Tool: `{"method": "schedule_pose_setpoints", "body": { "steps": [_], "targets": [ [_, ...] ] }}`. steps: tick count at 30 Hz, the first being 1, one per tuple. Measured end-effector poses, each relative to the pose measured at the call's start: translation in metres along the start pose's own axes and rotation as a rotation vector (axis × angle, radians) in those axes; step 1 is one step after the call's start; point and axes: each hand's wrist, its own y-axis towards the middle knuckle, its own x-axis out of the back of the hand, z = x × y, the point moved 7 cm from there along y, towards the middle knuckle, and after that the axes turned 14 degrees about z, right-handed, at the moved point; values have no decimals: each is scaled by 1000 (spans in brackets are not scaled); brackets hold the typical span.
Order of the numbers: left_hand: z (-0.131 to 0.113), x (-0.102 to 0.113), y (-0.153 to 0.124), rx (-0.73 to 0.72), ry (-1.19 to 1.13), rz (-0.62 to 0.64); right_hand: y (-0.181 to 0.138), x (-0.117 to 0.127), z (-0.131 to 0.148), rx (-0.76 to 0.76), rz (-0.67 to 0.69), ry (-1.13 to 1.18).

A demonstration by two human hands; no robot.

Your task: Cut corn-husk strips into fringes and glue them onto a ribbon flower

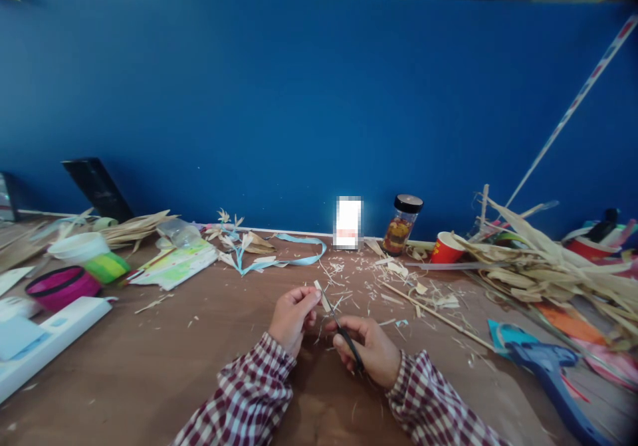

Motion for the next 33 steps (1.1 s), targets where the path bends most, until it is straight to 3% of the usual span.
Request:
{"method": "schedule_pose_setpoints", "body": {
  "steps": [33],
  "targets": [
    [11,-6,-2,75,-47,21,0,2,-2,-7,-28,-6]
  ]
}}
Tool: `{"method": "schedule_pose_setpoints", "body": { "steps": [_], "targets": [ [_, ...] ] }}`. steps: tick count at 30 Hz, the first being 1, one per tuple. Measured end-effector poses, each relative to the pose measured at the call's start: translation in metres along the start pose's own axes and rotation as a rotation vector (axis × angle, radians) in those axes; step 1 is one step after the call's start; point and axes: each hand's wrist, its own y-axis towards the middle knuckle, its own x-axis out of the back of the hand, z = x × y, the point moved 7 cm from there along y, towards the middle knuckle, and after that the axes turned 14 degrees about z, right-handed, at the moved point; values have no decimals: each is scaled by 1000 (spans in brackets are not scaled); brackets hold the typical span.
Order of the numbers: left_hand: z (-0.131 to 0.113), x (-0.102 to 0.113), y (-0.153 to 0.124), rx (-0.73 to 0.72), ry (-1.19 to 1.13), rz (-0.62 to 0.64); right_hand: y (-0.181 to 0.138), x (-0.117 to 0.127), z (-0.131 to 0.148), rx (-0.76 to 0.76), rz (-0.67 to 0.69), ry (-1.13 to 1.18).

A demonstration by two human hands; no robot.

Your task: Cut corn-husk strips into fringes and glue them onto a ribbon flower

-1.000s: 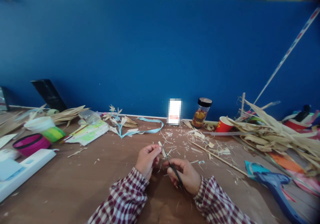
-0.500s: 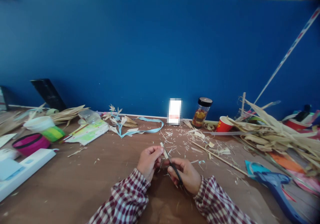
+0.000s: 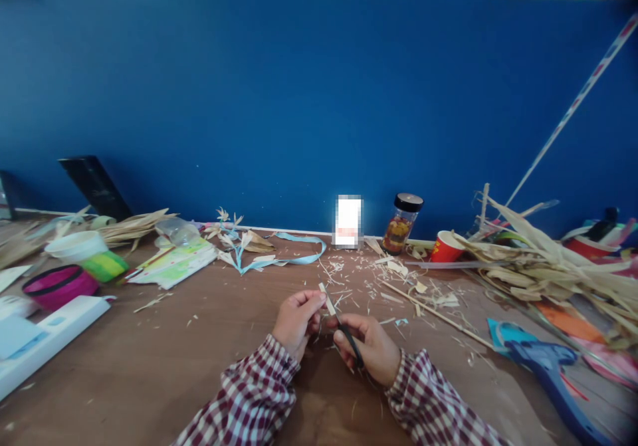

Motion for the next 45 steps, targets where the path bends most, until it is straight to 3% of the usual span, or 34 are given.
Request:
{"method": "schedule_pose_setpoints", "body": {
  "steps": [26,35,45],
  "targets": [
    [2,2,2,4,17,11,0,9,-1,-18,-72,47],
    [-5,-18,-4,10,154,196,-7,37,23,250,-236,96],
    [-2,-26,-9,58,408,265,-10,34,30,269,-261,-20]
  ]
}}
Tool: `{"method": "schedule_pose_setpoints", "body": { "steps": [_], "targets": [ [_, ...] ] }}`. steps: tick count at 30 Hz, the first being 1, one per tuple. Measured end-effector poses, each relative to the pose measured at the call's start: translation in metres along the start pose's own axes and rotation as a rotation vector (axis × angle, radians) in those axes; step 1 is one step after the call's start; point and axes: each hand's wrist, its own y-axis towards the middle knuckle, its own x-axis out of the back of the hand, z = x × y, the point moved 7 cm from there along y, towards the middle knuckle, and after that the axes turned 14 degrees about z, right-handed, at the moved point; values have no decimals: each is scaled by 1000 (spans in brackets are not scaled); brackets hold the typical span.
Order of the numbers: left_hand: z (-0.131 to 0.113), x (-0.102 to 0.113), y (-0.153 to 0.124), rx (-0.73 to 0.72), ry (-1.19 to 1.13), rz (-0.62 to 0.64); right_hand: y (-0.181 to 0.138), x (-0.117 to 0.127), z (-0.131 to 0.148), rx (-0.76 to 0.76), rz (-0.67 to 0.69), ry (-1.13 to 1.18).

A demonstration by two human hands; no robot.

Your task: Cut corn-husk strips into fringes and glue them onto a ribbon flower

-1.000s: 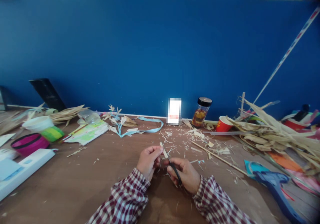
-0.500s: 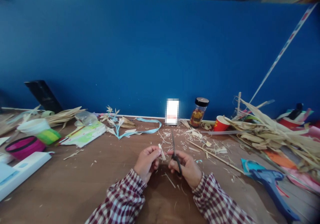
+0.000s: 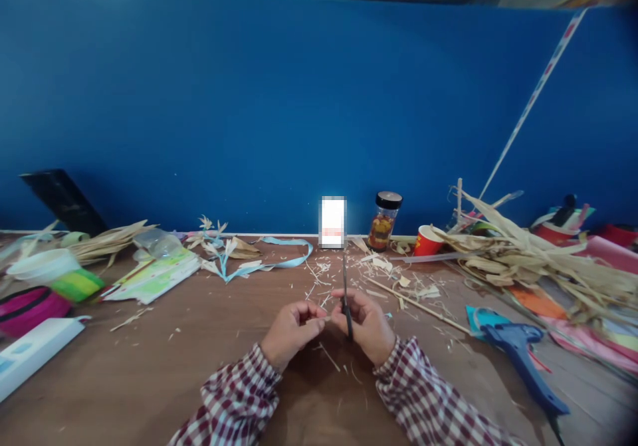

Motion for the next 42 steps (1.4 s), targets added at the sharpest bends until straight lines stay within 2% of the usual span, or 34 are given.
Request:
{"method": "schedule_pose_setpoints", "body": {
  "steps": [7,13,19,21,29,42],
  "targets": [
    [3,1,3,-66,-172,-42,0,-11,-7,-20,55,32],
    [12,0,4,-52,-220,-87,1,-9,-13,-59,-5,149],
    [16,5,4,-62,-229,-132,0,-9,-15,-89,-18,166],
    [15,10,4,-63,-264,-157,0,-12,-15,-95,7,134],
    [0,28,-1,-104,-395,-271,-6,-31,-24,-218,252,71],
    [6,32,1,-98,-387,-277,-8,-31,-27,-260,292,53]
  ]
}}
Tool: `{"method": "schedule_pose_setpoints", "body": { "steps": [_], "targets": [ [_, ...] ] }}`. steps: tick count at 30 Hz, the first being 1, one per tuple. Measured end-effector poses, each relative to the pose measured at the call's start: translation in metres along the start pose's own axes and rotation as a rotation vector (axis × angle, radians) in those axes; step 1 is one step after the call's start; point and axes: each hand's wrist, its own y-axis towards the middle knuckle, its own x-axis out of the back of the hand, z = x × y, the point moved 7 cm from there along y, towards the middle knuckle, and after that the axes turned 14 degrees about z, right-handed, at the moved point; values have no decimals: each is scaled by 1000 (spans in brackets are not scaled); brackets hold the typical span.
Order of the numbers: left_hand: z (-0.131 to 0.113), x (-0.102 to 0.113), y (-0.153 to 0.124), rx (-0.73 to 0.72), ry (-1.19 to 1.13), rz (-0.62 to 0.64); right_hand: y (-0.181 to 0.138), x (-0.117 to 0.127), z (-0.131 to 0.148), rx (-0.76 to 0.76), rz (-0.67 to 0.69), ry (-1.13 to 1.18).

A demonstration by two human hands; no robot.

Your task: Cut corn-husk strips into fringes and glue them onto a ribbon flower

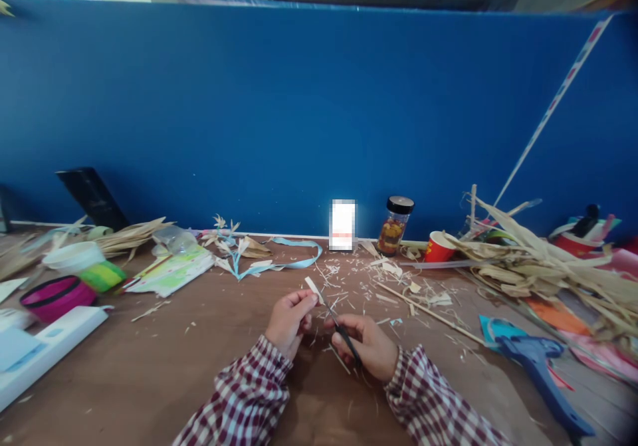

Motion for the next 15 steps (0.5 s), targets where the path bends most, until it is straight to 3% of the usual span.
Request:
{"method": "schedule_pose_setpoints", "body": {
  "steps": [15],
  "targets": [
    [2,0,1,3,3,14,0,0,-1,-4,-2,-8]
  ]
}}
